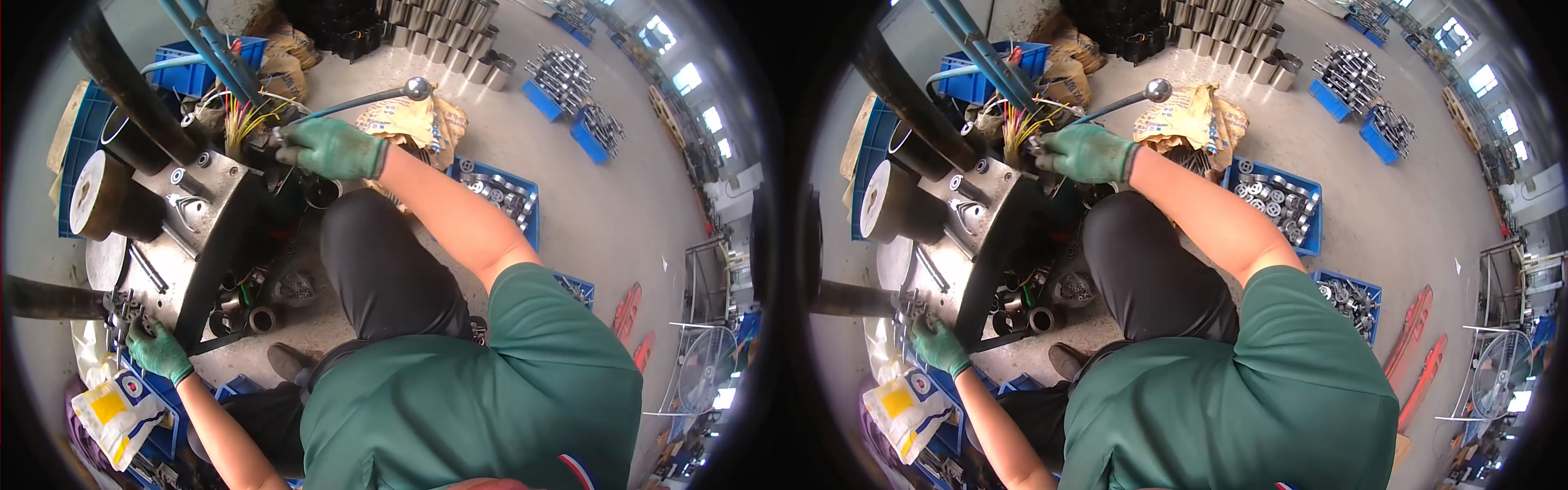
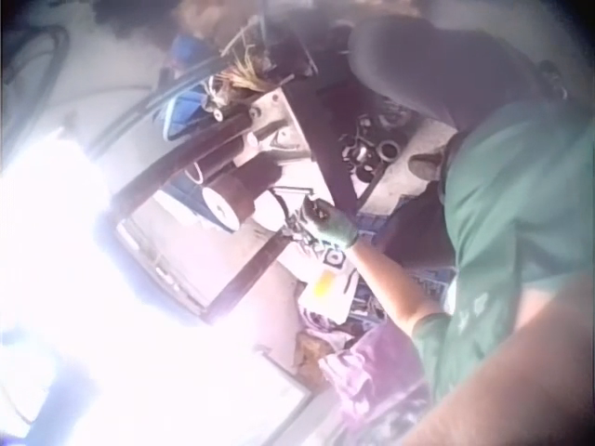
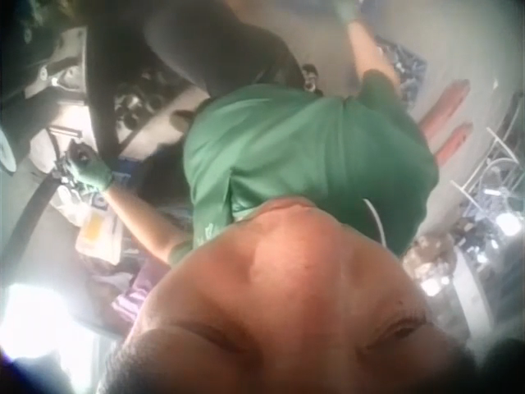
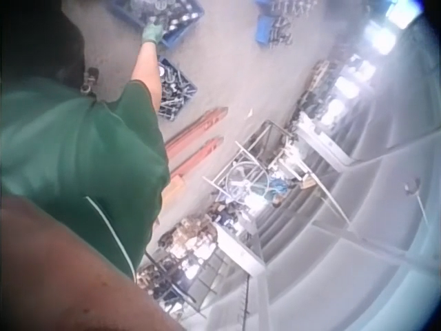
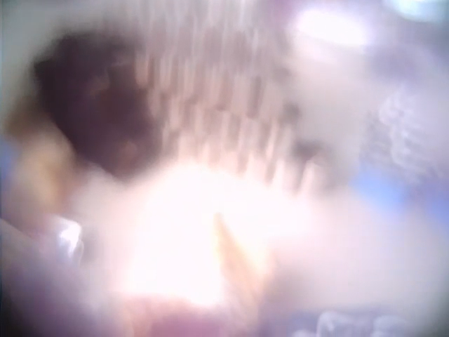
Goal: The person uses a press machine to assemble metal components by hand, reaching for small gears and rods from nearby bins and positioning them in the machine's fixture.
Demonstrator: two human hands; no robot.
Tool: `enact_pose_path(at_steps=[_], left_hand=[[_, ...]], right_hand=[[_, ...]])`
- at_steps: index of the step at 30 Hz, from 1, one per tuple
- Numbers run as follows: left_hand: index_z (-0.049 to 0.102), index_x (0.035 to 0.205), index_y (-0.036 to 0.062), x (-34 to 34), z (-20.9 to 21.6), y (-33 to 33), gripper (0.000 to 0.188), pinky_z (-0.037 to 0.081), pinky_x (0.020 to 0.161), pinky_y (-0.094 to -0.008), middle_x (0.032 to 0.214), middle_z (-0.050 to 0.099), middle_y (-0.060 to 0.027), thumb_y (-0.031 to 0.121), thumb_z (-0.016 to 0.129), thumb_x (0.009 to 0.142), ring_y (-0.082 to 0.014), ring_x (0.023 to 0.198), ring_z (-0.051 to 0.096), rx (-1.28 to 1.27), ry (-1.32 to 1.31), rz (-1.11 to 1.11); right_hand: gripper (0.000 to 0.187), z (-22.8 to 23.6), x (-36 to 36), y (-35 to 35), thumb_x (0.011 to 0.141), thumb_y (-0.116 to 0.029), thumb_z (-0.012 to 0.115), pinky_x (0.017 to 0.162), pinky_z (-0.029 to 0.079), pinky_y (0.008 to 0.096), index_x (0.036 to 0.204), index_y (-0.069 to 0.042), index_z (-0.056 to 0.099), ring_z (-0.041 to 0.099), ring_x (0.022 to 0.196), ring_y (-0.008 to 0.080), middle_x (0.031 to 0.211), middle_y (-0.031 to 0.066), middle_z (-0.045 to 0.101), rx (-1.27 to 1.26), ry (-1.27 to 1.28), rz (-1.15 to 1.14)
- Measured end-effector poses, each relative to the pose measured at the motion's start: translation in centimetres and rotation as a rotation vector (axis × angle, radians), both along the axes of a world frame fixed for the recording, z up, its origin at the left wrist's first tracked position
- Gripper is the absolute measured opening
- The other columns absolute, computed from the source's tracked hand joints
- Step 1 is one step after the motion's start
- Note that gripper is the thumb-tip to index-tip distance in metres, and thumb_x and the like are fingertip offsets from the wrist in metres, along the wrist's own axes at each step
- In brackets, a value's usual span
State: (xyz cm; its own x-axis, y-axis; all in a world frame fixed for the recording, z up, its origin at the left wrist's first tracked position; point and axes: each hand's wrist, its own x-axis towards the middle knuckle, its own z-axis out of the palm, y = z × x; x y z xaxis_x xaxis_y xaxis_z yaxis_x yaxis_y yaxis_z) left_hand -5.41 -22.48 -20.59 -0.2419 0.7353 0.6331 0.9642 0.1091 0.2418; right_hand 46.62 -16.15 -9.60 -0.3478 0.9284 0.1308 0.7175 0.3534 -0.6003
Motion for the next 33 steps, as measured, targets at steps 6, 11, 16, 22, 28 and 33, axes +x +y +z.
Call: enact_pose_path(at_steps=[6,11,16,22,28,33], left_hand=[[0.073,0.125,0.0138,1.1,-0.5,0.7,0.032,0.058,0.081,-0.0457,0.115,0.069,-0.0170,0.028,0.073,0.096,-0.0351,0.095,0.072,-0.056,0.101,0.085],[0.074,0.124,0.0053,-0.8,-1.2,0.8,0.037,0.057,0.088,-0.0458,0.115,0.072,-0.0180,0.033,0.073,0.099,-0.0363,0.102,0.071,0.032,0.050,-0.005],[0.072,0.124,0.0001,2.7,2.6,1.0,0.027,0.056,0.096,-0.0387,0.116,0.074,-0.0144,0.017,0.067,0.104,-0.0304,0.109,0.071,0.070,-0.028,-0.340],[0.069,0.129,0.0020,6.3,5.0,-0.1,0.027,0.055,0.098,-0.0378,0.122,0.069,-0.0129,0.002,0.063,0.102,-0.0280,0.114,0.067,-0.276,-0.067,-0.691],[0.069,0.121,0.0015,10.2,4.3,-0.6,0.020,0.053,0.100,-0.0371,0.114,0.070,-0.0115,0.004,0.063,0.102,-0.0257,0.107,0.068,-0.422,-0.142,-0.852],[0.069,0.120,0.0008,14.3,4.8,0.0,0.019,0.052,0.098,-0.0351,0.114,0.069,-0.0107,0.001,0.063,0.101,-0.0231,0.106,0.067,-0.464,-0.276,-0.938]], right_hand=[[0.037,-19.0,14.8,-10.6,0.106,-0.032,0.058,0.087,0.059,0.0364,0.122,0.001,0.065,0.072,0.091,0.0234,0.104,0.0105,0.075,-0.237,0.970,-0.717],[0.025,-30.2,20.3,-23.3,0.101,-0.023,0.063,0.065,0.059,0.0365,0.118,-0.005,0.065,0.067,0.073,0.0185,0.099,0.0086,0.073,-0.425,1.318,-1.193],[0.050,-33.8,26.4,-31.5,0.093,-0.017,0.069,0.056,0.057,0.0368,0.142,-0.005,0.064,0.068,0.064,0.0202,0.096,0.0134,0.074,-0.423,0.499,-1.293],[0.041,-36.1,34.3,-36.7,0.093,-0.036,0.069,0.103,0.053,0.0479,0.129,-0.017,0.074,0.068,0.117,0.0416,0.128,0.0209,0.072,-0.378,-0.079,-1.457],[0.039,-33.9,34.3,-35.9,0.093,-0.032,0.069,0.103,0.054,0.0489,0.130,-0.019,0.073,0.068,0.118,0.0410,0.129,0.0179,0.072,-0.540,-0.256,-1.374],[0.034,-30.7,33.3,-32.0,0.095,-0.032,0.062,0.100,0.055,0.0496,0.119,-0.013,0.077,0.071,0.114,0.0396,0.122,0.0199,0.074,-0.516,-0.377,-1.178]])
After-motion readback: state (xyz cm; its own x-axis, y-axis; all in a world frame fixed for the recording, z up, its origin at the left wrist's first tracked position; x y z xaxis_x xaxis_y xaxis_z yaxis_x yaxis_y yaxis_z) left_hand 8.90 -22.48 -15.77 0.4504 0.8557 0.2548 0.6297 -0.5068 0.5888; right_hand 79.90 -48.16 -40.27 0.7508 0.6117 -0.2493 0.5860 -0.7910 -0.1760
